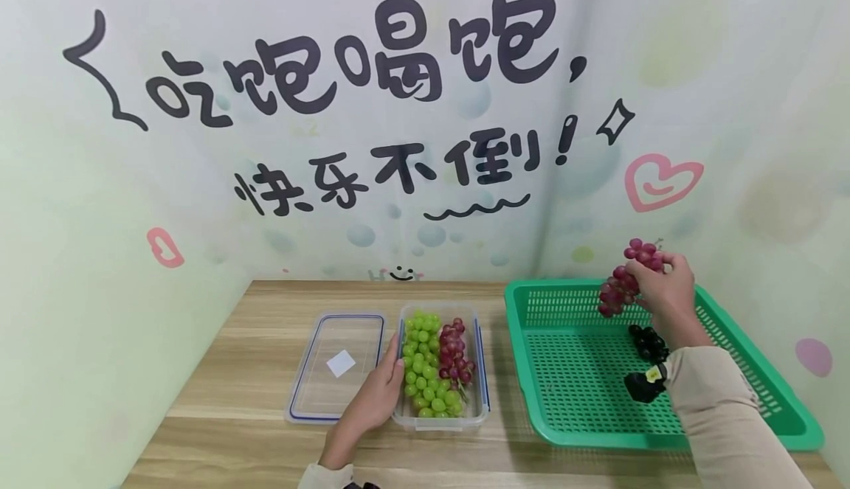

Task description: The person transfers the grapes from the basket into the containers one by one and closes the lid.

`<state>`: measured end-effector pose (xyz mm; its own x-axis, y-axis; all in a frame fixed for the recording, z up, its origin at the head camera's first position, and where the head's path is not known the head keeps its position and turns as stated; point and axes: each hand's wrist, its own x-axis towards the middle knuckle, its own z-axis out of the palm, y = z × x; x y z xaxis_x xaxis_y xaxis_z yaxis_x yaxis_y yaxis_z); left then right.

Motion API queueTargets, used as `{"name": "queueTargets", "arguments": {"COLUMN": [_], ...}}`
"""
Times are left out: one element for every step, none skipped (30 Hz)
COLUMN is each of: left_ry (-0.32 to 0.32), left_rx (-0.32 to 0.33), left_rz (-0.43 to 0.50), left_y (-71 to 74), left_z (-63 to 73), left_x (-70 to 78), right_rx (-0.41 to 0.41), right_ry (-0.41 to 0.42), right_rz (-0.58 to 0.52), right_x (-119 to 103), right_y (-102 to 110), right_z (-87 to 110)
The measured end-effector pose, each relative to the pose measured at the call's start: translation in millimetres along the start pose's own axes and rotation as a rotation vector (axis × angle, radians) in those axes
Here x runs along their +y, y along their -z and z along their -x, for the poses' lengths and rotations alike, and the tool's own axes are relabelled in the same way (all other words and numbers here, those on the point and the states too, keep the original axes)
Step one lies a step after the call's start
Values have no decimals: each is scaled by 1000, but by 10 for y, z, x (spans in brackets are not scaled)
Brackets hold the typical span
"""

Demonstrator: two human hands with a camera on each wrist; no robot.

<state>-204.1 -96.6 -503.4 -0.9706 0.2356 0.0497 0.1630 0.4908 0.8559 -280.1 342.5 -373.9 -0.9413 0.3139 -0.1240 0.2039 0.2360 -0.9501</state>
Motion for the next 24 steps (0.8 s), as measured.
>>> {"name": "queueTargets", "arguments": {"left_ry": [-1, -1, -2, -2, -3, -3, -4, -3, -3, -3, -2, -1, 0, 0, 0, 0, 0, -1, -2, -4, -5, -6, -6, -6], "left_rx": [0, 0, -1, -1, -1, -2, -2, -2, -3, -3, -4, -6, -6, -7, -8, -8, -9, -8, -7, -6, -6, -6, -6, -5], "left_rz": [0, 0, 1, 2, 3, 5, 6, 7, 8, 8, 9, 9, 9, 8, 8, 8, 8, 7, 6, 6, 7, 7, 8, 9], "left_y": [0, 0, 0, 0, 0, -1, -1, -1, -1, -1, -1, -2, -2, -2, -1, -1, -1, 0, 1, 1, 2, 3, 4, 6], "left_z": [0, 0, 0, 0, -1, -2, -2, -2, -3, -3, -3, -3, -3, -3, -4, -4, -4, -3, -2, -1, 0, 2, 4, 5], "left_x": [0, 2, 3, 4, 4, 4, 5, 6, 7, 8, 8, 9, 10, 11, 12, 12, 12, 13, 14, 15, 15, 14, 16, 17], "right_rx": [-1, -2, -1, -1, -1, -1, -1, -4, -6, -9, -10, -11, -12, -13, -14, -17, -19, -21, -24, -28, -31, -34, -37, -40], "right_ry": [2, 7, 9, 12, 15, 18, 22, 25, 28, 33, 34, 35, 36, 38, 40, 42, 45, 49, 54, 57, 61, 67, 71, 75], "right_rz": [-4, -7, -8, -7, -7, -6, -6, -8, -8, -9, -9, -7, -4, 1, 4, 3, 6, 11, 16, 17, 18, 24, 30, 33], "right_x": [-4, -6, -9, -12, -14, -15, -16, -17, -20, -22, -26, -31, -35, -41, -47, -53, -59, -65, -71, -77, -84, -91, -98, -105], "right_y": [-11, -22, -31, -41, -48, -54, -59, -64, -68, -73, -79, -85, -91, -99, -107, -115, -124, -132, -139, -147, -154, -161, -168, -174], "right_z": [-1, -3, -1, 1, 3, 5, 8, 10, 13, 16, 17, 18, 19, 20, 22, 24, 25, 27, 28, 29, 31, 32, 34, 36]}}
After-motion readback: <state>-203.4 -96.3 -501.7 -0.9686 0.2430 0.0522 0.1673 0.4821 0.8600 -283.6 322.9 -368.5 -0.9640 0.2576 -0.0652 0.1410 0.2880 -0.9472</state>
